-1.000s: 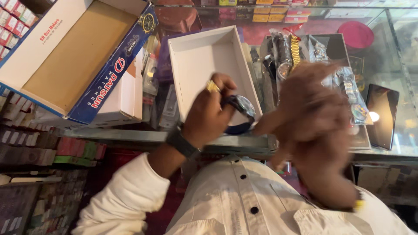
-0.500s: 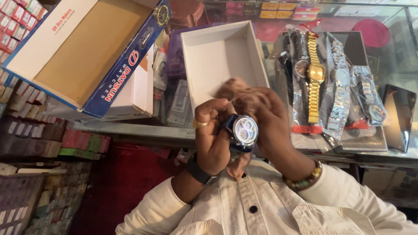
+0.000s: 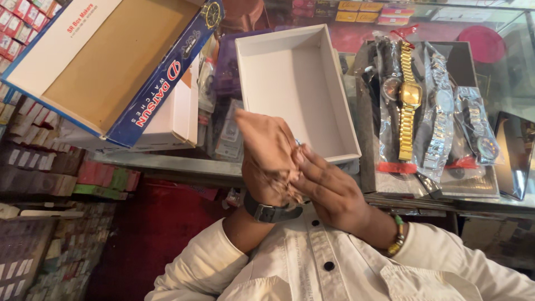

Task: The person wipes various wristwatches and watch parts with a cloth, handling them one at a time and placing them into a white box or back onto the display counter.

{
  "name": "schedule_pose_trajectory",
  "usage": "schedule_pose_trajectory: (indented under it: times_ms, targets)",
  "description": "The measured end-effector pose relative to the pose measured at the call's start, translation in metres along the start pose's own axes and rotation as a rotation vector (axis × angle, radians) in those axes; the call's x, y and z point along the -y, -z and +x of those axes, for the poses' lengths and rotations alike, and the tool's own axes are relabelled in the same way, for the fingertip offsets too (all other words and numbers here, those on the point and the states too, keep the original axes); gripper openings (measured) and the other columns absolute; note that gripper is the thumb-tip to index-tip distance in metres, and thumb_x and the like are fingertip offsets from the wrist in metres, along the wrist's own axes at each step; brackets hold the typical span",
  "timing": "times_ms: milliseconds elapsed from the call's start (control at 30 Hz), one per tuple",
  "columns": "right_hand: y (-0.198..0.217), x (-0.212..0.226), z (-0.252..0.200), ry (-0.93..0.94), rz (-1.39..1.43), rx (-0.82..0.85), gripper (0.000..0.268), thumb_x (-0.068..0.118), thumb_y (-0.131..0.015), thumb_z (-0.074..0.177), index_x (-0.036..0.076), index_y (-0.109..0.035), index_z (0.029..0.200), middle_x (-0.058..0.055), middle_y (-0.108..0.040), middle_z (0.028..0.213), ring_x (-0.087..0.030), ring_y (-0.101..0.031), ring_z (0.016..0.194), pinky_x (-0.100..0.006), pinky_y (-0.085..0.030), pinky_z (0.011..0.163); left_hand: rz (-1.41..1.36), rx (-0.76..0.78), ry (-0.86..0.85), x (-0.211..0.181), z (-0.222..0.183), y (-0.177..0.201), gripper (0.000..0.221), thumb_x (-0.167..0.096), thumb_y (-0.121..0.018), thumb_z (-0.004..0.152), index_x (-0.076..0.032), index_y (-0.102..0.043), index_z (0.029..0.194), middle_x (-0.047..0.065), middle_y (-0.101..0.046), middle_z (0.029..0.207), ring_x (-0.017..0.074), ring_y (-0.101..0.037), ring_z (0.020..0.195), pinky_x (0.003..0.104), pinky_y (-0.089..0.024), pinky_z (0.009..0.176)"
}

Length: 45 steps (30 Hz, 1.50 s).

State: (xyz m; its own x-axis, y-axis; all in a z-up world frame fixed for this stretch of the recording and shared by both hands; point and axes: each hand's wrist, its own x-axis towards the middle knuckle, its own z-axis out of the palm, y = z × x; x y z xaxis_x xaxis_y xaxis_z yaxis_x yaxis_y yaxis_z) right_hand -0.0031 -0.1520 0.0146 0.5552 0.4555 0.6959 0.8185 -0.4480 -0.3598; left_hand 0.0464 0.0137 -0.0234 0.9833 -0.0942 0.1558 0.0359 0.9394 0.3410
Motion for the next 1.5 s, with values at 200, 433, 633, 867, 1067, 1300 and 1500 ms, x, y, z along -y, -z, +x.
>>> schedule_pose_trajectory:
  times_ms: [200, 433, 633, 867, 1067, 1300, 1500]
  targets:
    - [0.021, -0.01, 0.002, 0.052, 0.007, 0.019, 0.037, -0.009, -0.066, 0.083, -0.004, -0.063, 0.119, -0.029, -0.061, 0.136, -0.045, -0.066, 0.127, -0.041, -0.054, 0.107, -0.047, -0.11, 0.036, 0.001, 0.008, 0.014, 0.033, -0.03, -0.046, 0.111, 0.0, -0.051, 0.124, 0.014, -0.064, 0.11, 0.0278, -0.069, 0.098, 0.043, -0.062, 0.081]
    - [0.022, 0.02, 0.057, -0.124, 0.087, 0.01, 0.054, -0.016, -0.061, 0.073, -0.005, -0.063, 0.126, -0.034, -0.048, 0.145, -0.053, -0.057, 0.131, -0.049, -0.047, 0.111, -0.143, 0.089, 0.12, 0.01, 0.007, 0.014, 0.029, -0.026, -0.051, 0.108, 0.0, -0.053, 0.12, 0.014, -0.06, 0.113, 0.0224, -0.064, 0.102, 0.033, -0.058, 0.09]
    - [0.004, 0.01, -0.003, -0.037, 0.098, 0.089, 0.042, -0.009, -0.066, 0.08, -0.003, -0.065, 0.121, -0.031, -0.051, 0.147, -0.041, -0.067, 0.121, -0.043, -0.057, 0.098, 0.05, 0.076, -0.036, -0.011, 0.011, -0.003, 0.041, -0.018, -0.066, 0.09, -0.007, -0.053, 0.127, 0.012, -0.062, 0.115, 0.0197, -0.065, 0.102, 0.031, -0.058, 0.085]
    - [0.018, -0.002, -0.044, -0.473, 0.711, -0.068, 0.031, -0.015, -0.051, 0.088, 0.005, -0.072, 0.1, -0.013, -0.075, 0.12, -0.029, -0.079, 0.111, -0.039, -0.062, 0.1, 0.162, 0.033, -0.157, -0.017, 0.009, -0.017, 0.025, -0.026, -0.056, 0.109, -0.003, -0.057, 0.119, 0.011, -0.064, 0.103, 0.0196, -0.065, 0.091, 0.033, -0.057, 0.077]
    - [0.029, 0.027, 0.021, -0.267, 0.283, 0.011, 0.042, -0.007, -0.072, 0.074, -0.009, -0.069, 0.116, -0.029, -0.051, 0.144, -0.041, -0.056, 0.132, -0.049, -0.05, 0.102, 0.118, 0.003, -0.001, 0.016, -0.017, 0.001, 0.025, -0.024, -0.053, 0.11, -0.003, -0.058, 0.122, 0.012, -0.064, 0.104, 0.0201, -0.066, 0.089, 0.034, -0.057, 0.075]
    - [0.04, 0.012, -0.019, -0.267, 0.551, 0.345, 0.044, -0.011, -0.059, 0.075, 0.004, -0.077, 0.111, -0.018, -0.071, 0.136, -0.029, -0.074, 0.121, -0.038, -0.061, 0.105, 0.245, -0.011, -0.041, -0.056, -0.009, 0.01, 0.026, -0.022, -0.048, 0.112, -0.002, -0.058, 0.126, 0.013, -0.065, 0.106, 0.0207, -0.066, 0.086, 0.034, -0.057, 0.073]
    - [0.07, 0.011, 0.001, -0.845, 1.078, 0.139, 0.053, 0.002, -0.058, 0.084, -0.005, -0.055, 0.137, -0.018, -0.07, 0.119, -0.024, -0.07, 0.109, -0.035, -0.057, 0.093, 0.296, -0.168, 0.0, -0.047, -0.012, -0.033, 0.024, -0.02, -0.042, 0.105, -0.004, -0.057, 0.116, 0.008, -0.062, 0.098, 0.0182, -0.067, 0.088, 0.035, -0.06, 0.078]
